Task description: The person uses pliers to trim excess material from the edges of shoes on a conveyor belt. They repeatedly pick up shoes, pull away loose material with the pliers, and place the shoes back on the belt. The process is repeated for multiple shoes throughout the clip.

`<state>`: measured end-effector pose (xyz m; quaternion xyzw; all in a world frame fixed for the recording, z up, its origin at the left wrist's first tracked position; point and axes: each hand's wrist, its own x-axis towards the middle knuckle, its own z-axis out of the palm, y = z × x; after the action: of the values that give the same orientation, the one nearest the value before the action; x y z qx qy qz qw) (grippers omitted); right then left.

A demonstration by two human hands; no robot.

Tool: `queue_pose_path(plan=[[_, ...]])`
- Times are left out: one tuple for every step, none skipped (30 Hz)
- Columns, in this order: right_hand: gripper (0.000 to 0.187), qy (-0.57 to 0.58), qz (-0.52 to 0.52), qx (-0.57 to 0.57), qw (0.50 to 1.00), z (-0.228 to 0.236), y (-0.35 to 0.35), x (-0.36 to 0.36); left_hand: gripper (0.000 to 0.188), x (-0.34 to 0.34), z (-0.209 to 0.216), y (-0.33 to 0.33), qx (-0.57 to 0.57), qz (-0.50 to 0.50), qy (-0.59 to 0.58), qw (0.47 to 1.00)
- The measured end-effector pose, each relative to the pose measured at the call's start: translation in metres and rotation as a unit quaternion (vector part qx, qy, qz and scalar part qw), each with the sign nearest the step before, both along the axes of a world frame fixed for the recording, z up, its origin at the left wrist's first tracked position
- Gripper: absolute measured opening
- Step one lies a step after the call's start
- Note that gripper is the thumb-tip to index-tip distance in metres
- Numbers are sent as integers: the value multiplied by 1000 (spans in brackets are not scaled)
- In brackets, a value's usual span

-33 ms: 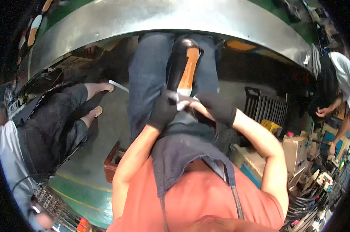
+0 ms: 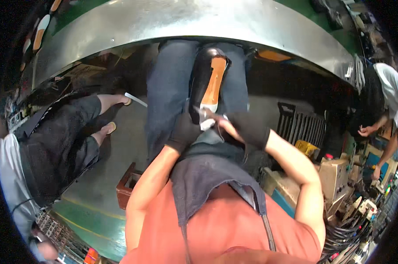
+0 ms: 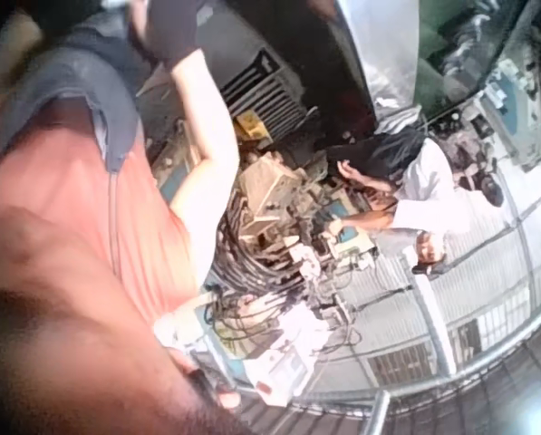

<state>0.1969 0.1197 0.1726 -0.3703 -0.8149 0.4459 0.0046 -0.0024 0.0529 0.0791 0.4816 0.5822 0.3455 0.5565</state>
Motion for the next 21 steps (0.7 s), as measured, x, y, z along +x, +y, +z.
queue_pose_path(plan=[[36, -29, 41, 48, 998, 7, -2, 6, 67, 0, 6, -3, 36, 25, 53, 998], [36, 47, 42, 87, 994, 5, -10, 6, 71, -3, -3, -3, 81, -2, 80, 993], [35, 121, 43, 126, 984, -1, -18, 6, 74, -5, -9, -8, 98, -1, 80, 992], [34, 82, 11, 74, 994, -9, -27, 4, 78, -6, -14, -13, 109, 3, 80, 991], [33, 43, -26, 33, 998, -17, -31, 4, 78, -6, 0, -12, 88, -9, 102, 991], [32, 5, -60, -4, 998, -20, -28, 5, 78, -9, 19, -10, 71, -17, 127, 989], [31, -1, -66, -31, 997, -13, -25, 8, 78, -13, 37, -11, 48, -21, 153, 987], [30, -11, -70, -63, 995, 2, -26, 18, 77, -27, 54, -14, -40, -75, 194, 977], [29, -18, -73, -96, 993, 20, -26, 28, 79, -46, 64, -22, 118, -87, 225, 963], [26, 22, -104, -113, 988, 34, -29, 39, 73, -64, 106, -15, 86, -99, 219, 967], [26, 35, -118, -107, 987, 42, -32, 53, 67, -83, 147, -6, 56, -115, 211, 969], [26, 22, -168, -138, 976, 45, -38, 68, 59, -97, 166, 2, 54, -77, 168, 981], [27, 11, -215, -173, 961, 45, -44, 76, 57, -96, 183, 13, 60, 6, 130, 990], [30, 58, -301, -221, 926, 49, -47, 69, 57, -77, 181, 26, 88, 70, 74, 991], [34, 108, -376, -267, 881, 53, -46, 58, 57, -53, 177, 43, 118, 141, 24, 983], [38, 113, -386, -275, 873, 49, -46, 54, 58, -36, 145, 61, 215, 152, 55, 963], [38, 110, -364, -280, 881, 49, -46, 49, 60, -19, 101, 64, 309, 160, 85, 934], [37, 105, -343, -286, 889, 48, -47, 45, 56, 6, 59, 43, 269, 142, 214, 928], [37, 100, -331, -289, 893, 45, -47, 46, 54, 11, 46, 30, 213, 115, 210, 947], [39, 75, -278, -310, 906, 42, -46, 51, 52, 14, 34, 14, 155, 92, 212, 961], [40, 59, -276, -329, 901, 44, -44, 52, 51, -6, 35, 3, 79, 64, 86, 991]])
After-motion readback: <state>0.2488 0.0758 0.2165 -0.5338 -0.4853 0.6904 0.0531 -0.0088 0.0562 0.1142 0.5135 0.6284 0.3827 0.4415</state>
